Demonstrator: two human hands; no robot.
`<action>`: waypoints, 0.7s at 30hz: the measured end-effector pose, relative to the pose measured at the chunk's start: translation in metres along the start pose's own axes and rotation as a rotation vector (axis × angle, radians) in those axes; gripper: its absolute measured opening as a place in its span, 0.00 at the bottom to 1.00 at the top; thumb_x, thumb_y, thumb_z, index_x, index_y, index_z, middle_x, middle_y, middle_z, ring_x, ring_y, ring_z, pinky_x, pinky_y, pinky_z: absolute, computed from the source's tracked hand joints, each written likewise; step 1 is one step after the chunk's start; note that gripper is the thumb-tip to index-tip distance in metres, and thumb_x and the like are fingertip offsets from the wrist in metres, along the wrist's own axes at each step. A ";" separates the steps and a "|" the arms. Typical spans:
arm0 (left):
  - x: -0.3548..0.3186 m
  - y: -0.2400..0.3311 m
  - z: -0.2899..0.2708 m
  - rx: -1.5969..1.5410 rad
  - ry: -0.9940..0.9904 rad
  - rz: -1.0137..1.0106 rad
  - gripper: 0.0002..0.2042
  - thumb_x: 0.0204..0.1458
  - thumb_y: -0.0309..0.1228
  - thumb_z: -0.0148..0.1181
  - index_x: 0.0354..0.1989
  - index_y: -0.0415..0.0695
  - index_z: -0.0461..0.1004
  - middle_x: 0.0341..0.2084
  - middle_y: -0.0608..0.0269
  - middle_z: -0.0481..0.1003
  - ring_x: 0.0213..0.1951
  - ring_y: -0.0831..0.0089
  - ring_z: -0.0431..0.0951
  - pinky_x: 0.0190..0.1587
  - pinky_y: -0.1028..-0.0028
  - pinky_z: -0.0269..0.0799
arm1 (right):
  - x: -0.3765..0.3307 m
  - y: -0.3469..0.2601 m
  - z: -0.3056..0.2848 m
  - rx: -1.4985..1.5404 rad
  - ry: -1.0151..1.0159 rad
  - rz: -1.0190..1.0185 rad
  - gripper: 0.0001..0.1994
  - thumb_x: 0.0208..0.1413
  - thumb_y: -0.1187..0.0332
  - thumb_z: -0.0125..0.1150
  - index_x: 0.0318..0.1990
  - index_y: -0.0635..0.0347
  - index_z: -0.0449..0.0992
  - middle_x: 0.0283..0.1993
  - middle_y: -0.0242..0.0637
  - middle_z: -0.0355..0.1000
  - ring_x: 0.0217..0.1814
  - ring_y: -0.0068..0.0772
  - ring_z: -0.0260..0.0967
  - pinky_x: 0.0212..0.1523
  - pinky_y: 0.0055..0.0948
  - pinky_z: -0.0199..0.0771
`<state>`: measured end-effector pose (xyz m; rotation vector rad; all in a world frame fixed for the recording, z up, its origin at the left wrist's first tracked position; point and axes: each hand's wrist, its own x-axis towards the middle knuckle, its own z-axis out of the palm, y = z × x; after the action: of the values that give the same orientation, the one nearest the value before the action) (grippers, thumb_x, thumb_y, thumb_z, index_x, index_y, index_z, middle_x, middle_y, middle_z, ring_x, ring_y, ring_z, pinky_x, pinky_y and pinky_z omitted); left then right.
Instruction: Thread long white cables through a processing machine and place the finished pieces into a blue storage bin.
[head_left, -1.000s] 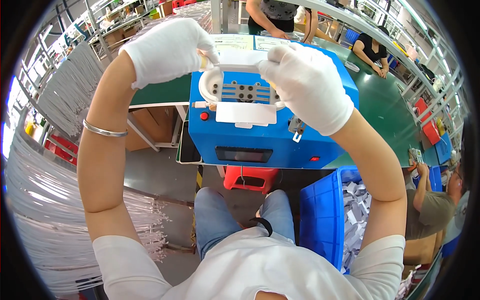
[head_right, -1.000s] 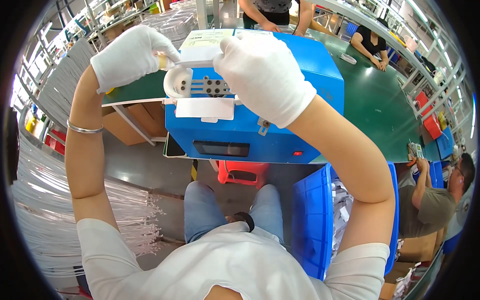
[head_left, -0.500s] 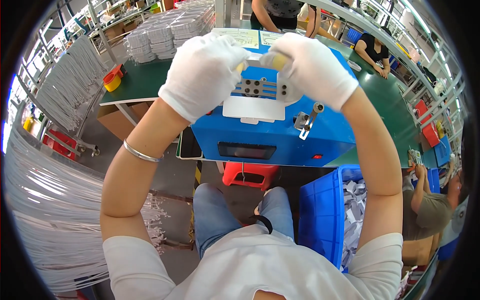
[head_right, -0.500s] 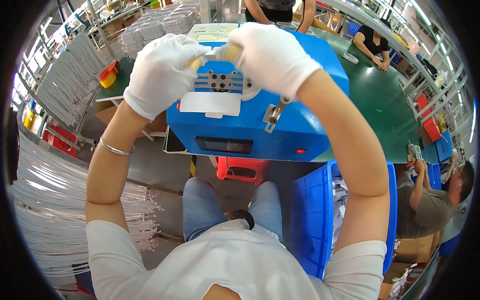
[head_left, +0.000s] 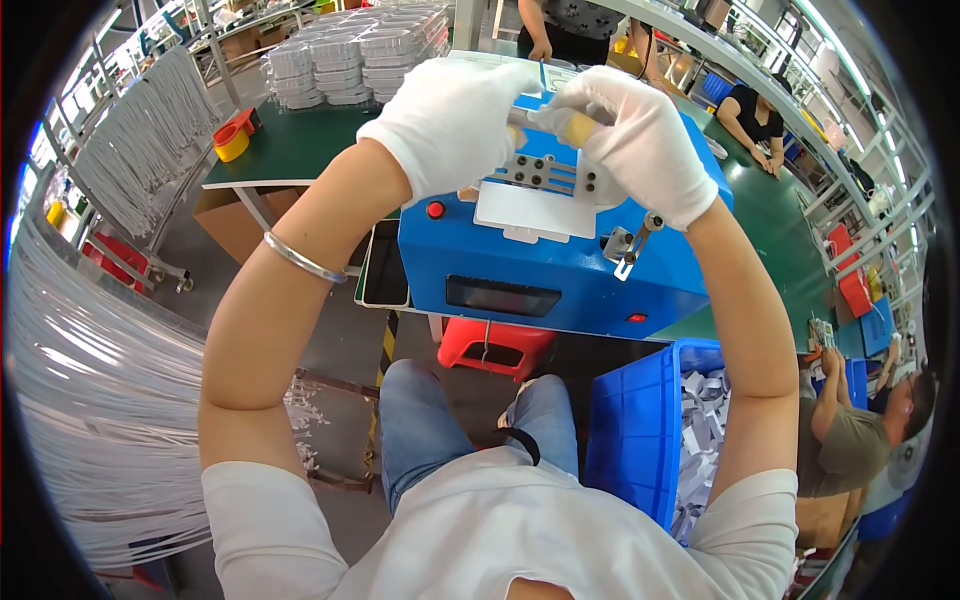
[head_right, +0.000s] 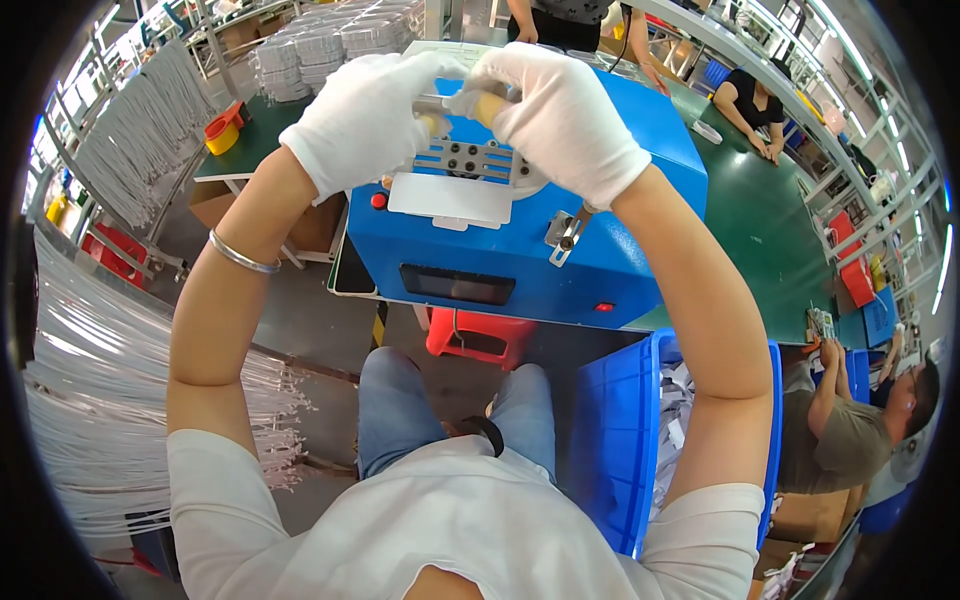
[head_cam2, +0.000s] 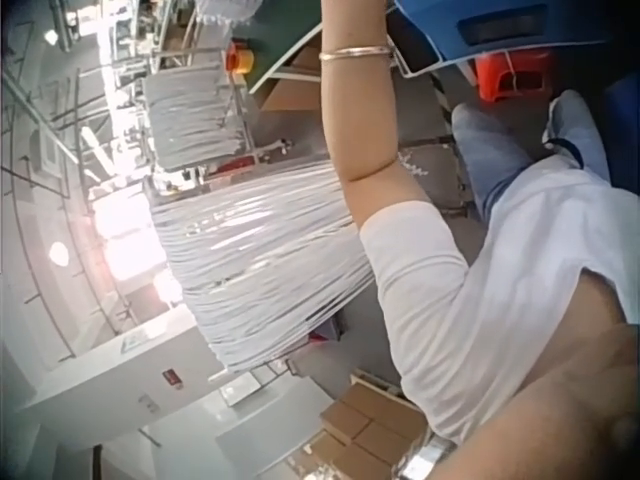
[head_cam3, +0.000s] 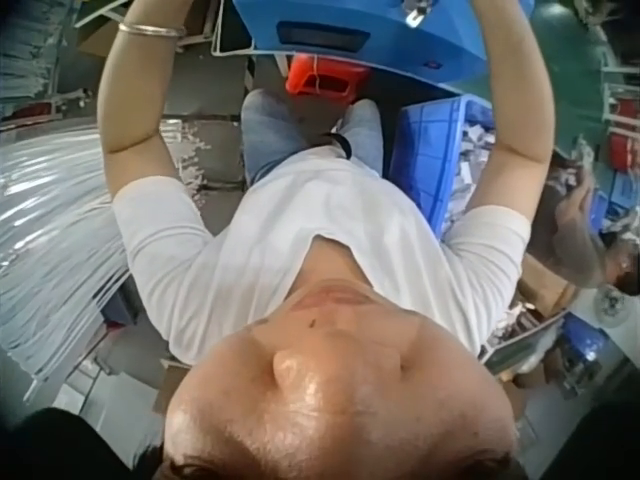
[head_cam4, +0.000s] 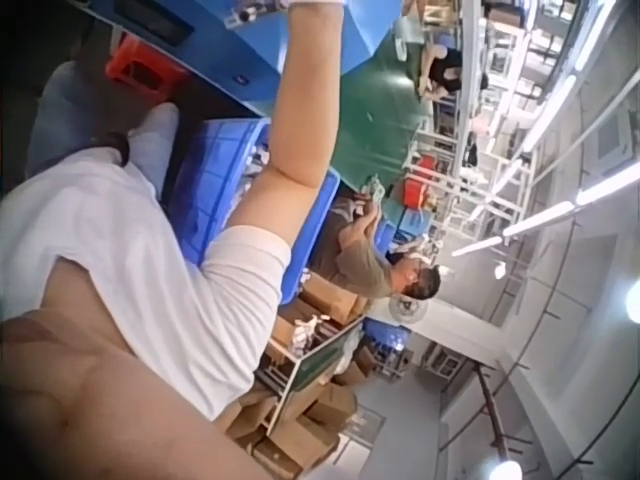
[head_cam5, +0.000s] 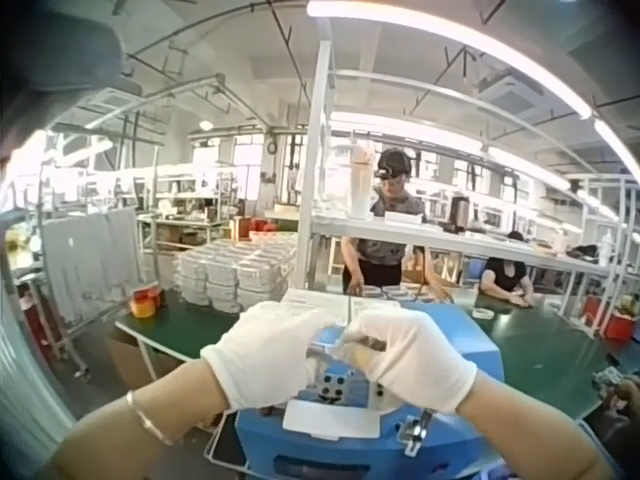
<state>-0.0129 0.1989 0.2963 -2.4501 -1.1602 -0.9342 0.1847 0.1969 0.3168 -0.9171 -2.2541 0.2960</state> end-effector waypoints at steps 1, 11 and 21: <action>0.000 0.000 0.000 -0.003 0.003 0.001 0.13 0.43 0.28 0.62 0.39 0.42 0.74 0.31 0.51 0.76 0.38 0.55 0.76 0.44 0.61 0.71 | 0.000 -0.001 -0.001 -0.044 0.011 -0.018 0.08 0.52 0.75 0.57 0.39 0.62 0.78 0.34 0.31 0.72 0.37 0.22 0.68 0.41 0.20 0.70; -0.002 0.001 0.001 -0.052 0.030 -0.038 0.10 0.44 0.28 0.61 0.36 0.41 0.73 0.29 0.51 0.76 0.38 0.57 0.77 0.43 0.64 0.72 | 0.001 0.005 0.002 -0.329 0.132 -0.379 0.07 0.50 0.78 0.56 0.37 0.62 0.76 0.31 0.37 0.70 0.29 0.27 0.68 0.35 0.23 0.71; -0.002 0.000 0.001 -0.038 0.127 0.027 0.05 0.43 0.27 0.61 0.28 0.41 0.74 0.25 0.53 0.75 0.33 0.56 0.77 0.38 0.62 0.73 | 0.015 0.011 -0.002 0.003 -0.069 -0.131 0.11 0.60 0.61 0.53 0.32 0.59 0.71 0.33 0.31 0.72 0.31 0.21 0.72 0.34 0.25 0.74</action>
<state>-0.0138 0.1981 0.2941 -2.3903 -1.0742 -1.0956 0.1842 0.2157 0.3214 -0.7638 -2.3642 0.2759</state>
